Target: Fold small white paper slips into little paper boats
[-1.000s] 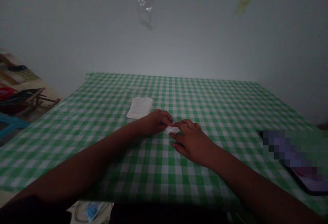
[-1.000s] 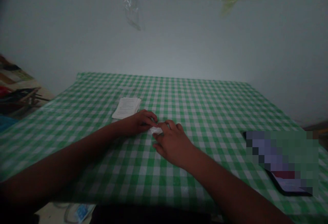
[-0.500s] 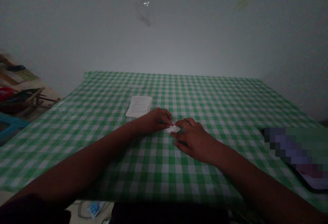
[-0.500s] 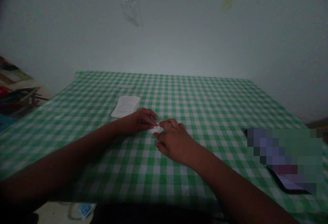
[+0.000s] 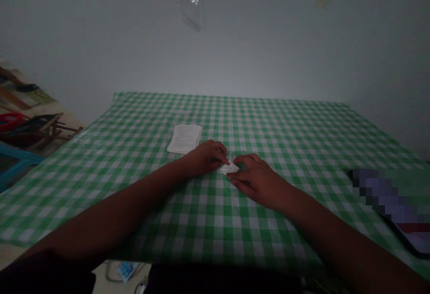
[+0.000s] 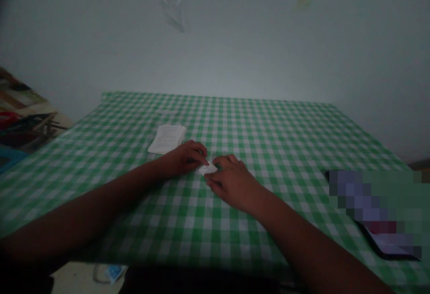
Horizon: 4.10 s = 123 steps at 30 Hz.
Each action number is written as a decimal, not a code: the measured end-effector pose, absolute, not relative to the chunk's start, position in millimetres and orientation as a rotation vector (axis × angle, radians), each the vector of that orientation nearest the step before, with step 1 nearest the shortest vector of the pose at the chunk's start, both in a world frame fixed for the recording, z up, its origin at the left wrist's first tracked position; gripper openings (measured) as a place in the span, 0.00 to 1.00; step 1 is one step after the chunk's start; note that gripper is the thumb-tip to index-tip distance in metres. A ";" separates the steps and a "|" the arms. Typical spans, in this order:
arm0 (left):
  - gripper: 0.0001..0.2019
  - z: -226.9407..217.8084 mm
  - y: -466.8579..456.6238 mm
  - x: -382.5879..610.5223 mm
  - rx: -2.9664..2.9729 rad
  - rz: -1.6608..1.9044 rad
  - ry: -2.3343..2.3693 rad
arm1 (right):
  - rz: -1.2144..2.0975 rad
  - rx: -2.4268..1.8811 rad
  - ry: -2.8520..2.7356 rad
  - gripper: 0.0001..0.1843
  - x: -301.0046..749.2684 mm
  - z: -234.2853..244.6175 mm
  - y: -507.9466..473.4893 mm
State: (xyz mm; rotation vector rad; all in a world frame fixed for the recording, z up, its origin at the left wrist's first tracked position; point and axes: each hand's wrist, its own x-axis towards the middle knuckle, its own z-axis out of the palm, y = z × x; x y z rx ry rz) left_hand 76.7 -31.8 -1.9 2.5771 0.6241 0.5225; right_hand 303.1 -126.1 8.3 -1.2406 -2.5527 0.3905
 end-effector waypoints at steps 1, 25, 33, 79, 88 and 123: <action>0.13 -2.1 -32.3 76.1 2.572 0.537 0.621 | 0.393 -1.241 -2.526 0.14 302.6 6.1 -124.2; 0.11 5.9 -50.5 88.3 1.189 0.791 0.838 | 1.173 -1.150 -1.436 0.12 302.8 2.1 -103.5; 0.12 12.6 -60.6 89.8 1.022 0.699 0.727 | 1.451 -1.131 -1.298 0.13 296.3 7.1 -111.2; 0.16 10.1 -59.5 89.4 1.396 0.565 0.608 | 1.572 -1.137 -1.326 0.12 303.5 9.2 -112.0; 0.15 10.8 -64.5 90.5 1.335 0.585 0.659 | 1.548 -1.073 -1.453 0.07 306.3 11.0 -110.5; 0.11 9.6 -68.6 92.2 1.449 0.525 0.640 | 1.694 -1.145 -1.205 0.13 298.7 6.5 -114.1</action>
